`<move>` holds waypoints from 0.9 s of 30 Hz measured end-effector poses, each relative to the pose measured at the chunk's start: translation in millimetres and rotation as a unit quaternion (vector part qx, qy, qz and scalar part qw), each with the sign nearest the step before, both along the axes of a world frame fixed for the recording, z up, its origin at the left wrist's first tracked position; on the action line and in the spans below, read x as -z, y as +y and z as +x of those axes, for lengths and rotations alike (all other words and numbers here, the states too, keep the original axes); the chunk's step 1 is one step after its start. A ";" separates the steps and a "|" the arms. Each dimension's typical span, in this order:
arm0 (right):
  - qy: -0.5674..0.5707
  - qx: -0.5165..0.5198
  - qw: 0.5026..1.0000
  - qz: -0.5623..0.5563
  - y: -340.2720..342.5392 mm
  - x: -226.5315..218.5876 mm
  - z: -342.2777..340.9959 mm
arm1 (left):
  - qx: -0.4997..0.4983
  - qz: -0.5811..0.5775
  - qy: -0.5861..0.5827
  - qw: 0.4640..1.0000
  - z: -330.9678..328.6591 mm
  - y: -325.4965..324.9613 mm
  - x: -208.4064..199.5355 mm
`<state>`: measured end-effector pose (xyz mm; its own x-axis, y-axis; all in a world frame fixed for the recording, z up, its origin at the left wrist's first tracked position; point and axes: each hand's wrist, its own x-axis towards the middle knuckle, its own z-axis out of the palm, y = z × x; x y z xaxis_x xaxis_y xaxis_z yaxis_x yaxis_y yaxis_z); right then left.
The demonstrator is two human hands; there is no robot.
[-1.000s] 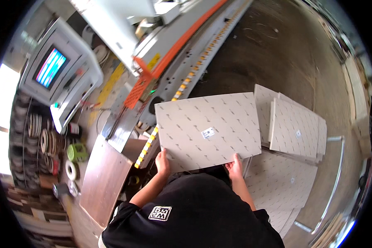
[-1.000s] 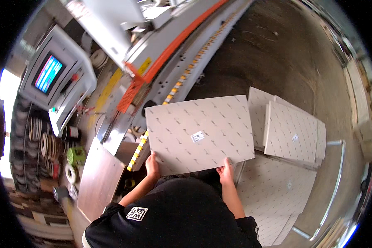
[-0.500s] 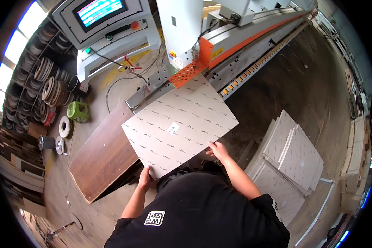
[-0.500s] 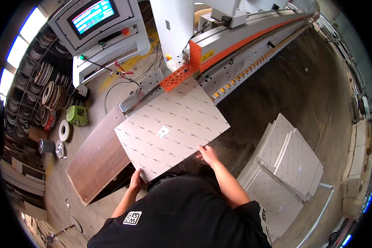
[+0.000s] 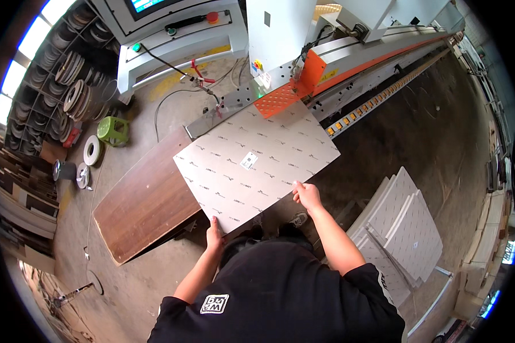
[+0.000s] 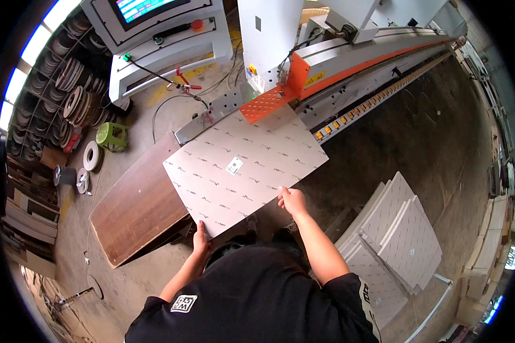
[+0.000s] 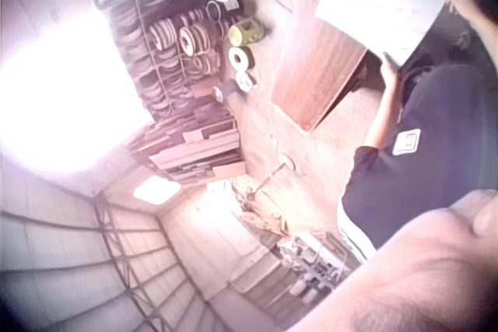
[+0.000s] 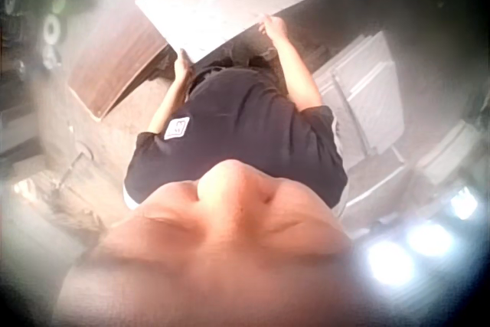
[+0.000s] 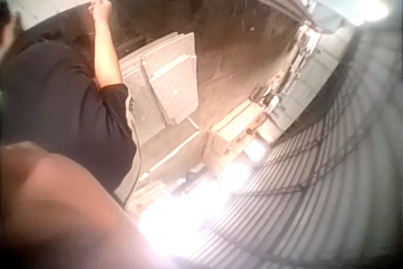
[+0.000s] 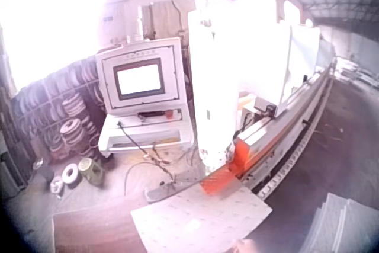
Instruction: The person places a wooden panel into an edge banding machine, retrieves it after processing, and kemudian carries it to a stack of similar panels, repeating this process for several items.
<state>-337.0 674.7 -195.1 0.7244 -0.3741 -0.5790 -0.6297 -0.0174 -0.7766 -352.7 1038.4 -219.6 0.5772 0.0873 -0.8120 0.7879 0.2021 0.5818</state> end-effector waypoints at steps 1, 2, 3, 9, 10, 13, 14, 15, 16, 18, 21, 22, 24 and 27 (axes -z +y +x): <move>-0.001 0.005 1.000 -0.008 -7.5 -1.1 2.2 | 0.026 -0.014 0.025 0.999 2.7 -4.7 -4.6; -0.002 0.011 1.000 -0.015 -15.2 -2.0 4.6 | 0.021 -0.008 0.038 0.999 6.3 -15.4 -7.4; -0.008 0.018 1.000 -0.019 -25.1 -1.7 7.3 | 0.015 -0.020 0.038 0.999 8.8 -26.3 -7.7; -0.066 0.080 0.994 0.021 -82.7 11.9 10.3 | 0.045 -0.046 0.070 0.995 31.5 -92.6 -15.2; -0.080 0.089 0.993 0.023 -83.8 7.3 5.4 | 0.064 -0.054 0.077 0.994 33.0 -96.3 -12.8; -0.104 0.130 0.984 0.061 -88.4 -6.0 -18.2 | 0.067 -0.058 0.072 0.993 41.4 -118.3 -15.7; -0.091 0.141 0.985 0.044 -93.1 -4.5 -36.8 | 0.073 -0.059 0.072 0.993 41.4 -125.5 -21.0; -0.094 0.149 0.984 0.019 -101.2 -1.0 -49.0 | 0.080 -0.067 0.075 0.992 52.3 -131.7 -17.3; -0.091 0.171 0.981 0.009 -110.9 5.5 -65.7 | 0.082 -0.076 0.072 0.991 59.9 -139.9 -11.6; -0.074 0.241 0.967 -0.026 -128.4 10.2 -117.8 | 0.077 -0.077 0.083 0.991 64.3 -168.6 -31.4; -0.004 0.411 0.912 -0.012 -156.8 13.4 -216.4 | 0.122 -0.106 0.098 0.982 66.1 -186.0 -40.5; -0.022 0.467 0.884 -0.009 -172.4 23.1 -241.6 | 0.128 -0.113 0.101 0.980 74.8 -195.4 -38.5; -0.005 0.567 0.823 -0.008 -194.4 38.5 -305.7 | 0.144 -0.120 0.104 0.977 74.2 -204.4 -20.4; 0.001 0.682 0.731 -0.013 -226.4 54.8 -383.2 | 0.205 -0.089 0.097 0.970 65.9 -230.8 -22.3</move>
